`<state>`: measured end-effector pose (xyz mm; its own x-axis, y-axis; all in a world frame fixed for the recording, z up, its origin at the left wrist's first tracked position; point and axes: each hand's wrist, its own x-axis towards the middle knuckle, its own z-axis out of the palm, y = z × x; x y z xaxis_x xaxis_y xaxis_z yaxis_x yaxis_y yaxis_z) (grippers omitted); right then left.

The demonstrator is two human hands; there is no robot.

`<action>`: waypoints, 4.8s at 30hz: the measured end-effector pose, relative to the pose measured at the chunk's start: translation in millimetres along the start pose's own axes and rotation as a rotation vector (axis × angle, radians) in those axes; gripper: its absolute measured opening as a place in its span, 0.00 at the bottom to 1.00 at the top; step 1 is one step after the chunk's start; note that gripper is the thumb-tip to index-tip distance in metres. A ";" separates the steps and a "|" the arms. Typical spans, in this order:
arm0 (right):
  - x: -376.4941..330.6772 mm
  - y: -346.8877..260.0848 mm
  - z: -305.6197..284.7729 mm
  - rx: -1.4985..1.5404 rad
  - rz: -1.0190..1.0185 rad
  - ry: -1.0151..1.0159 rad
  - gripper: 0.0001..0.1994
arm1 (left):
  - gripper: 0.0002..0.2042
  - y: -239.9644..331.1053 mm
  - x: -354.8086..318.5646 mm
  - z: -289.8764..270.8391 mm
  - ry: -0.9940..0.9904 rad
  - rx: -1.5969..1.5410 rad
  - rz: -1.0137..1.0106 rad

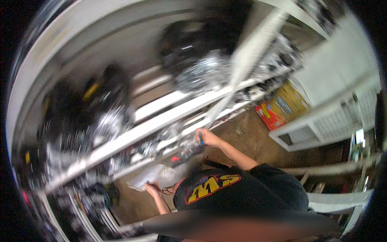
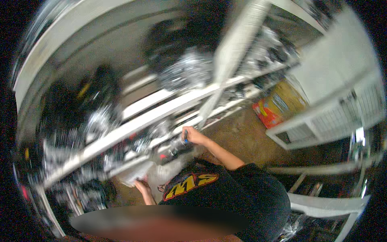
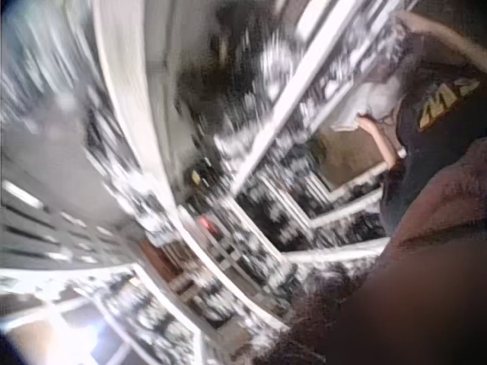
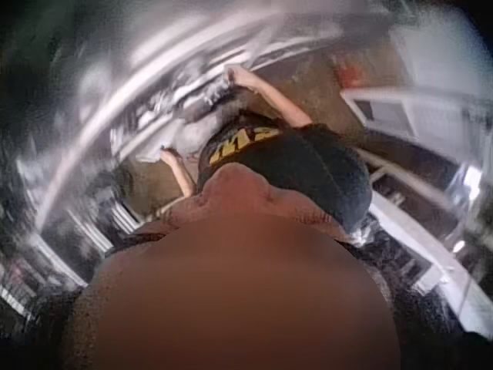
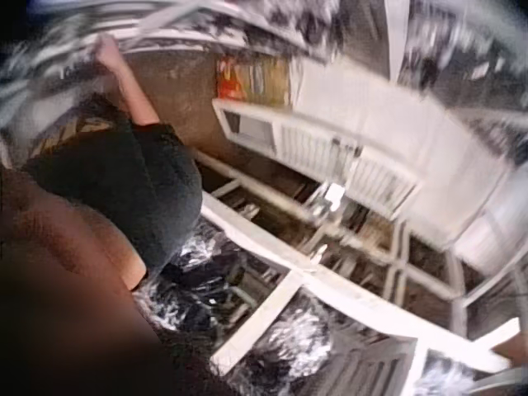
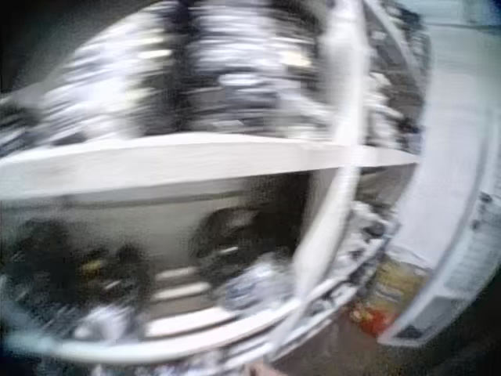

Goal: The person walks through a warehouse aisle, picks up plastic-wrapped shoe packages from shelves, and writes on a notepad with a pen. They repeat this process for several items, then carry the notepad and a package to a workbench area.

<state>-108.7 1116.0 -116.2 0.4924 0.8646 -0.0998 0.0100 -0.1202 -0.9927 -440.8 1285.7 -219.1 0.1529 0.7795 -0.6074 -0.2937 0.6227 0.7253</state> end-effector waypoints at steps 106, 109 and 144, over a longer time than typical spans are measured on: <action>-55.2 -179.9 55.3 0.153 -0.091 -1.474 0.23 | 0.18 -70.6 -358.0 220.4 0.462 -0.890 0.913; -81.3 -181.5 69.1 0.061 -0.093 -1.593 0.13 | 0.19 -63.3 -358.2 226.1 0.454 -0.924 0.956; -69.3 -153.2 86.2 -0.038 -0.334 -1.447 0.15 | 0.18 -49.0 -341.9 244.8 0.491 -1.065 0.946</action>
<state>-219.4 1116.5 36.9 -0.8089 0.5744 0.1252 -0.0211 0.1845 -0.9826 -247.7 1005.1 32.4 -0.7382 0.6206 -0.2645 -0.6616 -0.5896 0.4632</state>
